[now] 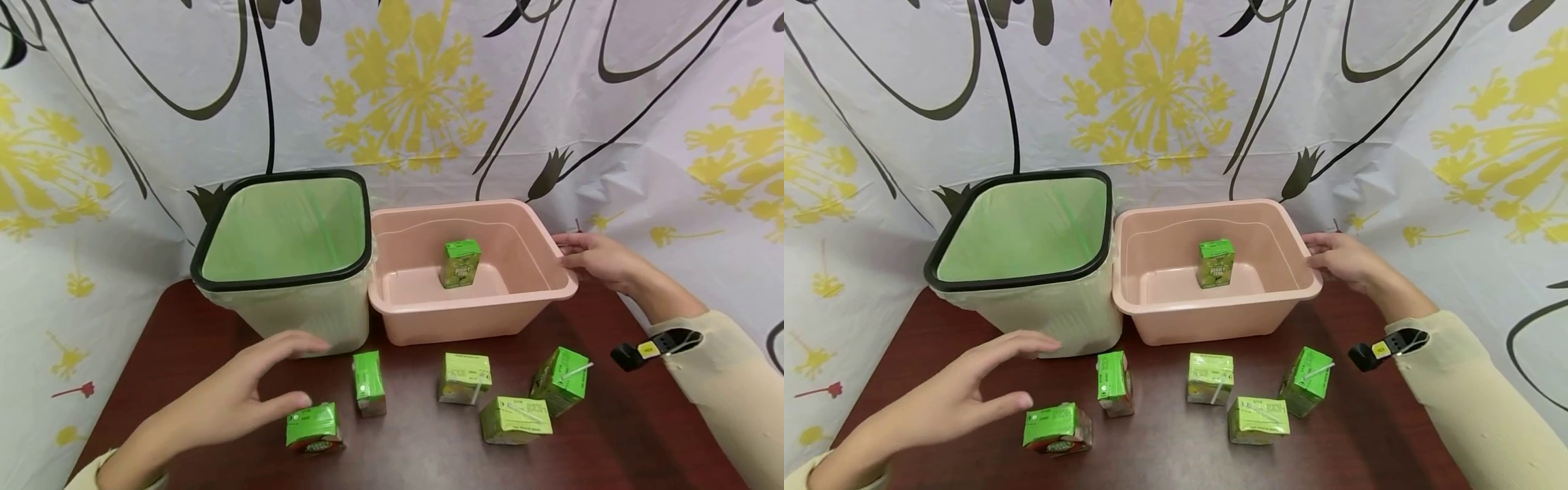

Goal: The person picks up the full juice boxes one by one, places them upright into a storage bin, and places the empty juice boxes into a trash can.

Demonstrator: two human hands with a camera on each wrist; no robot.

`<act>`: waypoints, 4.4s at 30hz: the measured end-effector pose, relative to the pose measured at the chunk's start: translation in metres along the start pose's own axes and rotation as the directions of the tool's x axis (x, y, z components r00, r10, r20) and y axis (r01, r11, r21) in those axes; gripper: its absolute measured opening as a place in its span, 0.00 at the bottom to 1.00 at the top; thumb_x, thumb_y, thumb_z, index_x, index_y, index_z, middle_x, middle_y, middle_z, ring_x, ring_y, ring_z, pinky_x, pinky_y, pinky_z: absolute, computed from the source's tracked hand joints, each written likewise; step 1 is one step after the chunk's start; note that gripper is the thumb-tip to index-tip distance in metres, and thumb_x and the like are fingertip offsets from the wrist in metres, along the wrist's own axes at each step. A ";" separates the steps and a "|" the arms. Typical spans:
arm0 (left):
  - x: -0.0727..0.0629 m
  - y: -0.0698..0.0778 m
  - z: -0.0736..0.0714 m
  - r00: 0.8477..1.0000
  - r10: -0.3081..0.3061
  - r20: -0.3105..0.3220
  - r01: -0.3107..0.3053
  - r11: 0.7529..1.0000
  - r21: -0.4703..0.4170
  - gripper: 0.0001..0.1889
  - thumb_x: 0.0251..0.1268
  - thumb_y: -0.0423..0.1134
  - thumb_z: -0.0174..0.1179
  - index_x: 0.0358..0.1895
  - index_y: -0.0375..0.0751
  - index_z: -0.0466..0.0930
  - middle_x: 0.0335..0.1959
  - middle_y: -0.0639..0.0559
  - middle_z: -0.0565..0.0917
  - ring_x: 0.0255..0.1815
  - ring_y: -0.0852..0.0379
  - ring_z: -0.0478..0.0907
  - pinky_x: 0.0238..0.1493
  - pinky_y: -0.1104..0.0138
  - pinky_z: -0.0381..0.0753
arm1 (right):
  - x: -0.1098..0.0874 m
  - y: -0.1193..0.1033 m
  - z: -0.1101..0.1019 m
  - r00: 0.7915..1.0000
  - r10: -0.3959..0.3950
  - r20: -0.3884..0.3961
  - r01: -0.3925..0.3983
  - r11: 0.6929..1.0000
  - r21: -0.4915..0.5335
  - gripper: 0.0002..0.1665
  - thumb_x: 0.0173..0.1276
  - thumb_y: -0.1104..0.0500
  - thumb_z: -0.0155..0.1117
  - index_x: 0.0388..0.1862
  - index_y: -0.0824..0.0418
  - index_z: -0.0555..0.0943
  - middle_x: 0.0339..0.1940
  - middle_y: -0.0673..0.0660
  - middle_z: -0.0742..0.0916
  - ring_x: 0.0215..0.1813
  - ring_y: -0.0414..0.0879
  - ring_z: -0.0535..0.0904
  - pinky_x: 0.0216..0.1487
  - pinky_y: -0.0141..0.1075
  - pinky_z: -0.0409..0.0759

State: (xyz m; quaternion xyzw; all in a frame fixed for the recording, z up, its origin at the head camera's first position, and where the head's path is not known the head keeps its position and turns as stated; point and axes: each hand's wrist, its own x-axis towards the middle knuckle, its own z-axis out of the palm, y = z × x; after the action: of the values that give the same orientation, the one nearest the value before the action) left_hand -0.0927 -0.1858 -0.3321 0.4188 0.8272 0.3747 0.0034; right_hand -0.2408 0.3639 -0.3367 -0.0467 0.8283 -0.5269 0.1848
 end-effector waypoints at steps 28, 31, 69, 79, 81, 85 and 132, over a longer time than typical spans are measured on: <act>-0.066 -0.068 0.103 0.976 -0.218 0.000 0.193 0.864 -0.465 0.37 0.62 0.28 0.71 0.74 0.47 0.68 0.68 0.39 0.75 0.65 0.57 0.75 0.61 0.70 0.75 | 0.000 0.003 0.000 1.000 -0.007 -0.015 0.007 1.000 -0.017 0.34 0.77 0.74 0.49 0.76 0.83 0.49 0.41 0.44 0.82 0.39 0.34 0.81 0.37 0.30 0.82; -0.065 -0.069 0.108 0.979 -0.201 -0.029 0.168 0.883 -0.437 0.37 0.60 0.29 0.73 0.73 0.46 0.70 0.67 0.39 0.76 0.64 0.58 0.76 0.60 0.71 0.76 | 0.000 0.003 0.000 1.000 -0.006 -0.018 0.006 1.000 -0.010 0.34 0.77 0.73 0.49 0.76 0.83 0.50 0.41 0.44 0.83 0.39 0.35 0.81 0.36 0.30 0.82; -0.022 0.003 0.033 0.978 -0.192 -0.087 0.146 0.916 -0.373 0.27 0.64 0.30 0.70 0.66 0.45 0.78 0.59 0.49 0.84 0.43 0.59 0.82 0.38 0.67 0.84 | -0.002 0.002 0.001 1.000 -0.012 -0.024 0.011 1.000 -0.027 0.33 0.77 0.73 0.49 0.75 0.83 0.51 0.41 0.45 0.82 0.38 0.35 0.80 0.36 0.30 0.81; 0.035 0.041 0.018 0.969 -0.238 -0.067 0.195 0.902 -0.386 0.24 0.63 0.36 0.73 0.63 0.53 0.82 0.47 0.54 0.87 0.37 0.57 0.82 0.37 0.64 0.85 | 0.000 0.002 0.001 1.000 0.004 -0.015 -0.004 1.000 -0.005 0.34 0.77 0.74 0.48 0.76 0.82 0.49 0.42 0.44 0.82 0.39 0.34 0.81 0.38 0.30 0.82; 0.049 0.047 0.019 0.963 -0.264 -0.055 0.222 0.893 -0.392 0.24 0.62 0.38 0.74 0.62 0.54 0.83 0.44 0.55 0.86 0.36 0.56 0.82 0.37 0.63 0.85 | 0.000 0.002 0.001 1.000 0.004 -0.012 -0.004 1.000 -0.006 0.34 0.77 0.74 0.48 0.76 0.83 0.49 0.42 0.45 0.82 0.39 0.35 0.81 0.38 0.31 0.83; 0.077 0.056 0.024 0.953 -0.302 -0.039 0.260 0.874 -0.412 0.24 0.61 0.40 0.74 0.62 0.52 0.83 0.40 0.53 0.85 0.33 0.54 0.80 0.34 0.63 0.84 | 0.000 0.001 0.001 1.000 0.003 -0.010 -0.003 1.000 -0.004 0.34 0.77 0.74 0.48 0.76 0.83 0.49 0.42 0.45 0.82 0.40 0.35 0.82 0.39 0.31 0.83; 0.352 0.028 0.034 0.720 -0.694 -0.011 0.631 0.661 -0.407 0.24 0.63 0.35 0.72 0.63 0.52 0.83 0.58 0.53 0.81 0.52 0.58 0.79 0.45 0.69 0.82 | 0.000 0.000 0.000 1.000 0.000 -0.024 -0.001 0.999 -0.046 0.33 0.77 0.72 0.50 0.75 0.81 0.53 0.41 0.45 0.82 0.39 0.35 0.82 0.39 0.30 0.84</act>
State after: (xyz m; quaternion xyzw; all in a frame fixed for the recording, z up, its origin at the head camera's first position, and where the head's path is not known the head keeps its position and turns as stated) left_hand -0.2909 0.0901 -0.2309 0.0464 0.8322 0.5314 0.1511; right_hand -0.2408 0.3634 -0.3364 -0.0446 0.8423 -0.5082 0.1739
